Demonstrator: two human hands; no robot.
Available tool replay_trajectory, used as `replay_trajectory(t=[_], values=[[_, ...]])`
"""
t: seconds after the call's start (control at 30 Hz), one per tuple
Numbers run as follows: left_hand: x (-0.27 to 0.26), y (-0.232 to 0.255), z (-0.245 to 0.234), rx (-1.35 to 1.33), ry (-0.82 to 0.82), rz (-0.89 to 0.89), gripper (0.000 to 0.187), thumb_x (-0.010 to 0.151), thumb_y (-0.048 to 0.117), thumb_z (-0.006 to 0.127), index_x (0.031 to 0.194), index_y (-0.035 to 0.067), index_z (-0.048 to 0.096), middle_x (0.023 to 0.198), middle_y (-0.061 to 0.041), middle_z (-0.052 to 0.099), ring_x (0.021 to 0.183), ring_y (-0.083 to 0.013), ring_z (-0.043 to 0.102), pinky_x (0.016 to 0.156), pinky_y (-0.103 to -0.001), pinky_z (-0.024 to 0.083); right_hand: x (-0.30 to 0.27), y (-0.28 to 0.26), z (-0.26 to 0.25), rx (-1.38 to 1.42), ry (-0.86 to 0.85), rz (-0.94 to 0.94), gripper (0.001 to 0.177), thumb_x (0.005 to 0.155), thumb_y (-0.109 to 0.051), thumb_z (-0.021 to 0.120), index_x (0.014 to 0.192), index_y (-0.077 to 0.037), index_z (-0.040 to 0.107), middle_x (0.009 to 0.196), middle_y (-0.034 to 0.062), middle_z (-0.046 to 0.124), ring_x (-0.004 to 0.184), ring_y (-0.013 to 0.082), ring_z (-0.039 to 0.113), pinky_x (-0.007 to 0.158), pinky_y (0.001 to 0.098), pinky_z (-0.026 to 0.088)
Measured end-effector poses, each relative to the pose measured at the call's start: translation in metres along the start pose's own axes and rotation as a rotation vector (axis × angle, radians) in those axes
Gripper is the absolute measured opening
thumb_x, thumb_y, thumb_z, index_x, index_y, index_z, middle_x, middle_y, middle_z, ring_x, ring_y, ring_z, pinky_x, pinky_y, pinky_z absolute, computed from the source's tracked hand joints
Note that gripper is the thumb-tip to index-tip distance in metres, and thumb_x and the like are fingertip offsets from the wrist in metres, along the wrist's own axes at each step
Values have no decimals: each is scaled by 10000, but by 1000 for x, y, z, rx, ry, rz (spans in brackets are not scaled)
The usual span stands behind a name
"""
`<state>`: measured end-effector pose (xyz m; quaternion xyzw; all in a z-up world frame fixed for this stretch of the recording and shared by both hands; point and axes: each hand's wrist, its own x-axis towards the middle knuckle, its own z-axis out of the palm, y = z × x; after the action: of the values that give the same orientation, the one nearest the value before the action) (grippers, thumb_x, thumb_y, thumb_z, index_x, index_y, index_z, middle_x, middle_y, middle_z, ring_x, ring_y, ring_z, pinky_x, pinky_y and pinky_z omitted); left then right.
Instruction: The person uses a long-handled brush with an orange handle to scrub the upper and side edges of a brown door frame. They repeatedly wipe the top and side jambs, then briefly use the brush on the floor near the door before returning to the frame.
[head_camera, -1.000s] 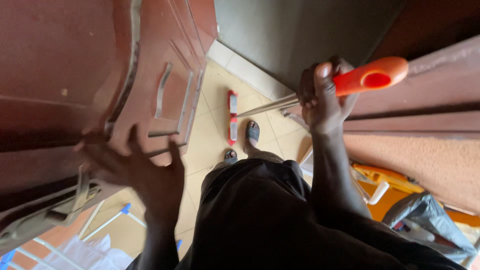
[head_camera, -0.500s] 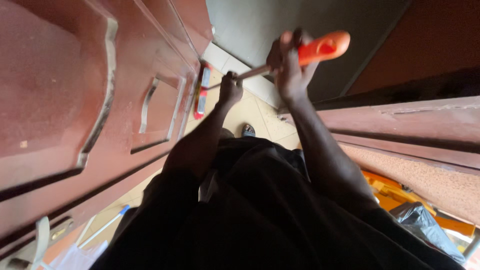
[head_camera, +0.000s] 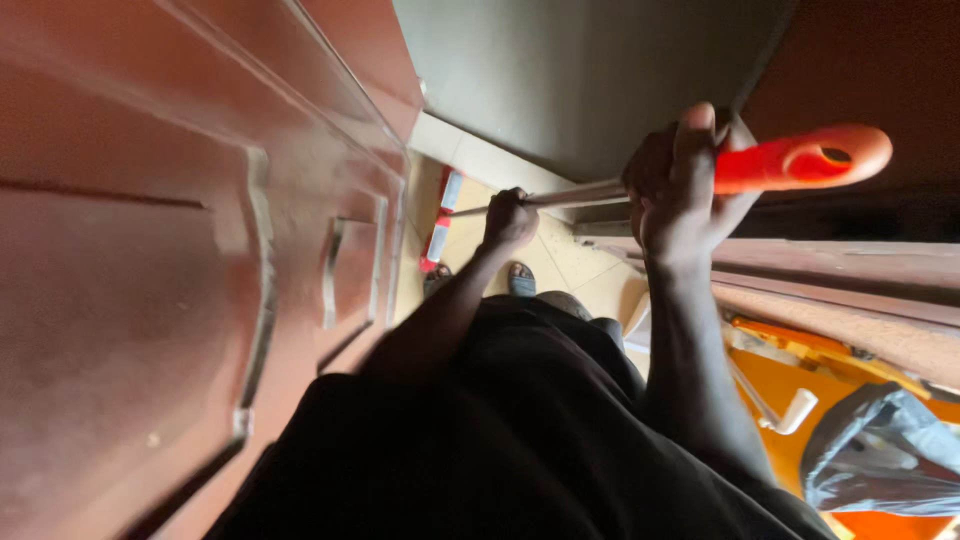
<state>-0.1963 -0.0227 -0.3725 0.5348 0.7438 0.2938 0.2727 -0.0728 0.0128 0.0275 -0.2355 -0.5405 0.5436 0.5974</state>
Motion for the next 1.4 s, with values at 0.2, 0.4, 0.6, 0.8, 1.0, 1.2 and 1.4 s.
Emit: replay_trajectory(t=[0.2,0.4,0.6,0.8,1.0,1.2,1.4], values=[[6,-33,-23,-7,352,103,165,930,133,610,806,43,673,811,-175,669,830,-414,642,867,-571,463,-23,34,39,21,12,86,327,1185,-187,513,887,-125,393,552,7,349,416,86,317,383,295,258],[-23,7,-9,-103,-100,3,192,821,110,593,896,71,766,911,-208,749,962,-404,684,1092,-585,369,-51,4,27,-136,161,11,382,1162,-191,473,799,-143,366,583,-8,325,402,80,307,352,283,251],[-52,46,-15,-73,-632,-44,299,839,149,583,1081,44,723,1031,-264,715,1089,-418,691,1075,-495,474,-87,-39,14,-233,393,-27,391,1175,-214,498,814,-154,358,549,-19,297,378,63,263,388,290,249],[-64,26,-30,-1,-658,1,201,828,156,584,926,47,722,982,-235,715,1016,-416,712,947,-497,553,-139,-50,4,-86,618,2,377,1202,-281,498,875,-115,410,567,-3,339,440,87,327,421,281,305],[-89,61,-4,-86,-610,259,135,787,77,596,797,16,716,840,-264,732,925,-439,706,988,-505,506,-153,-60,-20,-222,577,1,302,1190,-295,510,971,-125,388,597,2,341,437,86,311,416,267,286],[-103,107,-47,33,-726,223,150,842,99,586,881,41,719,944,-258,719,988,-423,702,879,-495,551,-170,-125,-38,-143,439,-124,334,1185,-316,480,933,-120,380,590,13,337,447,118,324,480,310,334],[-87,78,-6,40,-819,239,156,857,87,563,889,67,715,969,-209,719,976,-401,712,831,-488,563,-187,-113,-39,-26,411,-16,365,1201,-217,478,857,-115,412,549,12,315,447,120,304,492,341,301]])
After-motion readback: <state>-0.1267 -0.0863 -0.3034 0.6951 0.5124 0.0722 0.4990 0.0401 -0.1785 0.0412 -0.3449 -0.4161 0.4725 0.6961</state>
